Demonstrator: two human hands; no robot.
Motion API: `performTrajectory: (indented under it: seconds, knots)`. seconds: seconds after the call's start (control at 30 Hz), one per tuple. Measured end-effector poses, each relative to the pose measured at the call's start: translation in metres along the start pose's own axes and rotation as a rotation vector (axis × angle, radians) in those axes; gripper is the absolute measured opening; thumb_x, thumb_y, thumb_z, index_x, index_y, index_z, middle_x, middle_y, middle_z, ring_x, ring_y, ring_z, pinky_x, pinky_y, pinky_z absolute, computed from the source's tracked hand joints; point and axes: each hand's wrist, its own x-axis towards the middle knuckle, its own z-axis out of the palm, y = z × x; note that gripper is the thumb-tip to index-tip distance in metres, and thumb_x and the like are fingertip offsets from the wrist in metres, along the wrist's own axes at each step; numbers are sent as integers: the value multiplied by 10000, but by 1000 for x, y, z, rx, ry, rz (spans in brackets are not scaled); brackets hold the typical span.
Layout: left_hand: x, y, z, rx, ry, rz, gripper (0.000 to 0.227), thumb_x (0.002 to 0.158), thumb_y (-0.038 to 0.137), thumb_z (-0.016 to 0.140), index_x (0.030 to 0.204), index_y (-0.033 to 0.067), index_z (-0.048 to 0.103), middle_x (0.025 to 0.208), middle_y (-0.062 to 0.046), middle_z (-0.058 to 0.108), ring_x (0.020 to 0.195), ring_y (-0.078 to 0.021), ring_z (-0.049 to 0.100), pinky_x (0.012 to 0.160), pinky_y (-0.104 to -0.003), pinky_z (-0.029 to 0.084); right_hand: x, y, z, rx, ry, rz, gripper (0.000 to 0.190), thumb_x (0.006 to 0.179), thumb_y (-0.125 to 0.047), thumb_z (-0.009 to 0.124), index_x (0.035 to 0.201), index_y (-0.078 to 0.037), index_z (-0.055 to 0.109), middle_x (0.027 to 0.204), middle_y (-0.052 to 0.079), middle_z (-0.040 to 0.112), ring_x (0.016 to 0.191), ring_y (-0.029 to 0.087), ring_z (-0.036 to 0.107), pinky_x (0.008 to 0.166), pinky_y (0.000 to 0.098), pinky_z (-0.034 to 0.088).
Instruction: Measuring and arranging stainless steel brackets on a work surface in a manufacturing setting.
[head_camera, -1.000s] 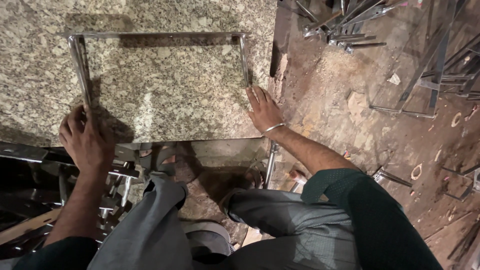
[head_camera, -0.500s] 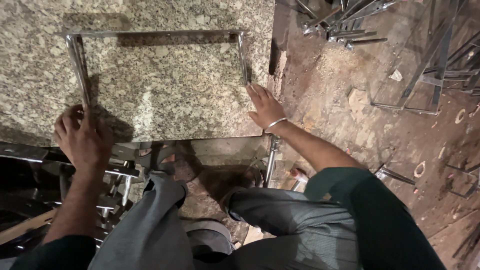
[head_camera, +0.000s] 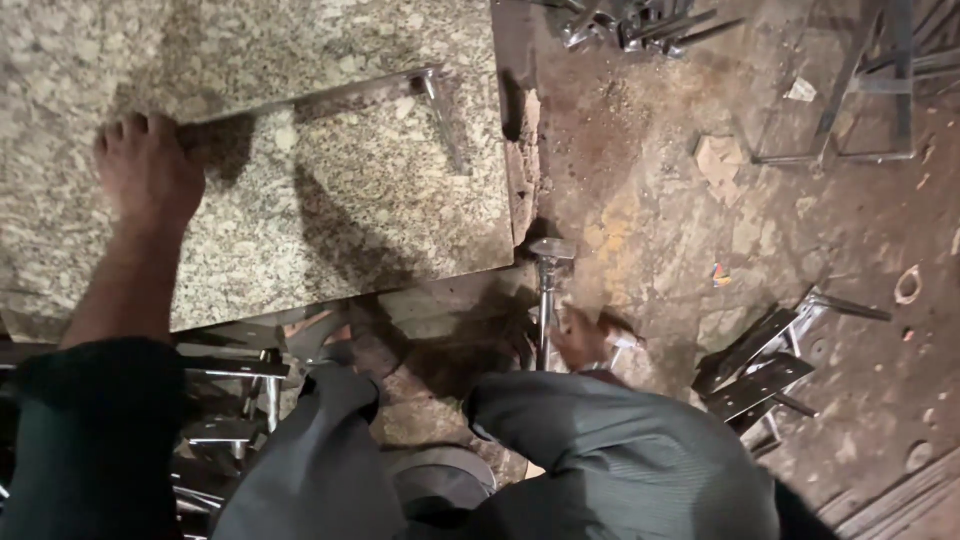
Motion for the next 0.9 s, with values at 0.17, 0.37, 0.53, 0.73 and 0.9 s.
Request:
performTrajectory:
  seconds: [0.17, 0.37, 0.53, 0.73, 0.9]
  knots:
    - [-16, 69, -84, 37, -662, -65, 488, 1107, 433, 416, 1144, 45, 709, 1030, -168, 714, 820, -291, 731, 687, -433, 621, -50, 36, 99, 529, 130, -46, 600, 836, -335, 721, 1378, -119, 582, 1030, 214, 732, 861, 348, 724, 716, 507, 596]
    - [-31, 109, -93, -248, -570, 42, 326, 1088, 354, 497, 1188, 114, 693, 949, -183, 744, 807, -383, 711, 716, -523, 563, -17, 49, 119, 407, 166, 272, 550, 859, -333, 731, 1330, -123, 539, 1008, 238, 681, 916, 429, 645, 764, 552, 522]
    - [12, 214, -180, -393, -589, 166, 342, 1032, 377, 541, 1207, 129, 697, 868, -203, 736, 772, -410, 702, 732, -559, 548, -24, 64, 118, 472, 290, 291, 433, 790, -336, 767, 1108, -100, 591, 855, 148, 653, 782, 347, 642, 700, 511, 507]
    - [22, 358, -119, -328, -606, 501, 380, 1063, 397, 484, 1175, 123, 722, 796, -165, 711, 708, -365, 705, 720, -518, 558, -88, 28, 32, 1334, 267, 355, 244, 890, -254, 748, 911, -66, 595, 618, 17, 511, 477, 130, 468, 423, 335, 357]
    - [-40, 475, -24, -442, -573, 515, 476, 1049, 504, 493, 1074, 83, 714, 964, -221, 735, 901, -455, 676, 820, -568, 516, -90, 43, -40, 1525, 375, 452, 262, 944, -213, 748, 938, -64, 532, 585, -29, 466, 380, 81, 420, 324, 284, 313]
